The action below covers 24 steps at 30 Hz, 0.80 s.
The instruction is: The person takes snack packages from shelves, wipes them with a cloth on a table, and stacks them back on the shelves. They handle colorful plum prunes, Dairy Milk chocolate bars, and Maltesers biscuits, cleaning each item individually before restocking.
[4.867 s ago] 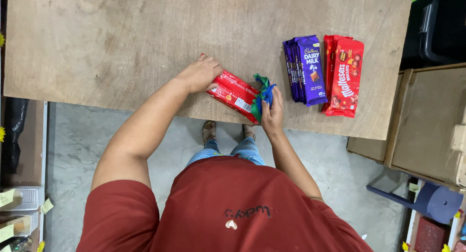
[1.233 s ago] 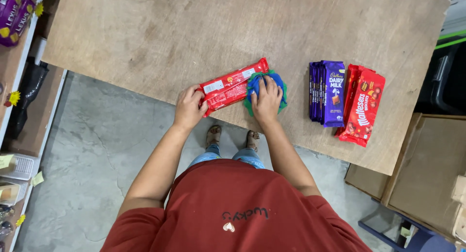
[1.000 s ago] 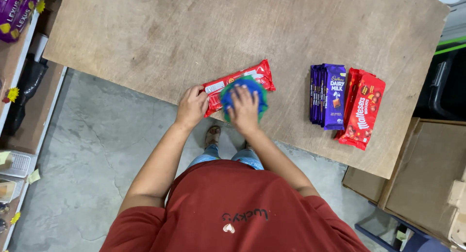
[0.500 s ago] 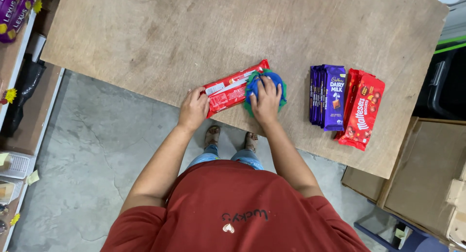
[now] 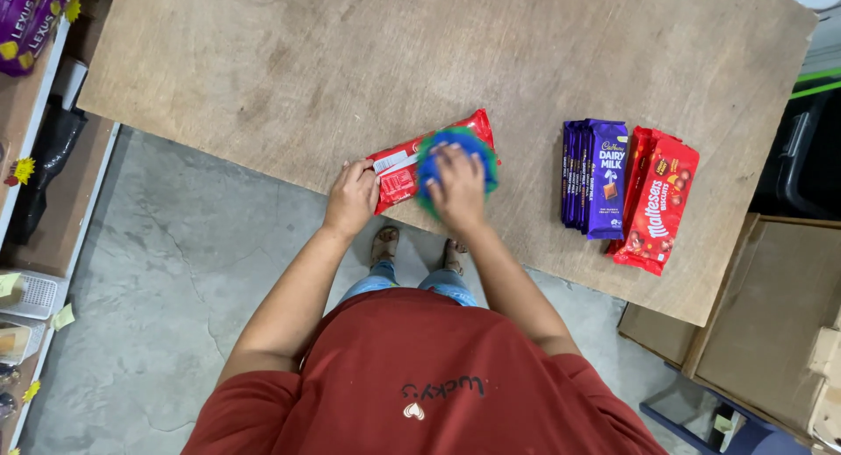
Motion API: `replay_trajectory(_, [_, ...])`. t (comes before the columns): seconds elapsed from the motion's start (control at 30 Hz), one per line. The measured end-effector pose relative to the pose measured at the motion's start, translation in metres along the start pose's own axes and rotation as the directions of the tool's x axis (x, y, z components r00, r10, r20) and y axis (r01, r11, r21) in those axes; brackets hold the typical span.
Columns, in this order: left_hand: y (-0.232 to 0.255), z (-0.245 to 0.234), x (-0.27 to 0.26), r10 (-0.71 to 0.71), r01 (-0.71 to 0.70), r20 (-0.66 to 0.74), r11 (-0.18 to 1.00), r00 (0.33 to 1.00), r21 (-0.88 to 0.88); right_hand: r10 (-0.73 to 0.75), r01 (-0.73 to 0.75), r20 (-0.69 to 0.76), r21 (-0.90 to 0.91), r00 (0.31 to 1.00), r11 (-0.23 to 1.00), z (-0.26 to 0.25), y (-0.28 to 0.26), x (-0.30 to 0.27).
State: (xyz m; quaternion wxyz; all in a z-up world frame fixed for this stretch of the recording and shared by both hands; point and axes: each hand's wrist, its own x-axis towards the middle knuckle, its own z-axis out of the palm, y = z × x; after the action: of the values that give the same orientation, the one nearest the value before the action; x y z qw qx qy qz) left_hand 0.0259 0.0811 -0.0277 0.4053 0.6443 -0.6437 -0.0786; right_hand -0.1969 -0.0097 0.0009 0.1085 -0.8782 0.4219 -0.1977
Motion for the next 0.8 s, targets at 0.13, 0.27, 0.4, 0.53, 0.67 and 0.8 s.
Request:
replay_trajectory(0.13, [0.003,-0.001,0.003,-0.024,0.024,0.005,1.000,1.000,0.007,0.106,-0.107,-0.058,-0.016,0.993,0.994,-0.005,0.016,0.007])
replay_trajectory(0.27, [0.001,0.004,0.000,-0.031,0.031,-0.009,0.999,0.999,0.019,0.052,-0.052,-0.030,-0.004,0.998,0.999,0.004,-0.028,0.002])
replay_trajectory(0.4, [-0.010,0.009,-0.006,0.015,-0.015,-0.012,1.000,1.000,-0.002,-0.153,0.147,0.073,0.081,0.986,0.986,0.017,-0.068,-0.014])
replay_trajectory(0.53, [-0.007,0.005,-0.004,0.010,-0.010,0.001,1.000,1.000,0.011,-0.187,0.180,0.109,0.072,0.976,0.981,0.006,-0.032,-0.007])
replay_trajectory(0.67, [-0.001,0.001,-0.002,0.007,-0.006,-0.014,1.000,1.000,0.006,0.067,-0.067,-0.010,-0.003,0.998,0.998,-0.009,0.014,-0.001])
replay_trajectory(0.8, [0.000,0.001,-0.002,0.007,-0.007,-0.011,1.000,1.000,0.019,0.150,-0.152,-0.107,-0.015,0.983,0.988,-0.001,0.021,-0.012])
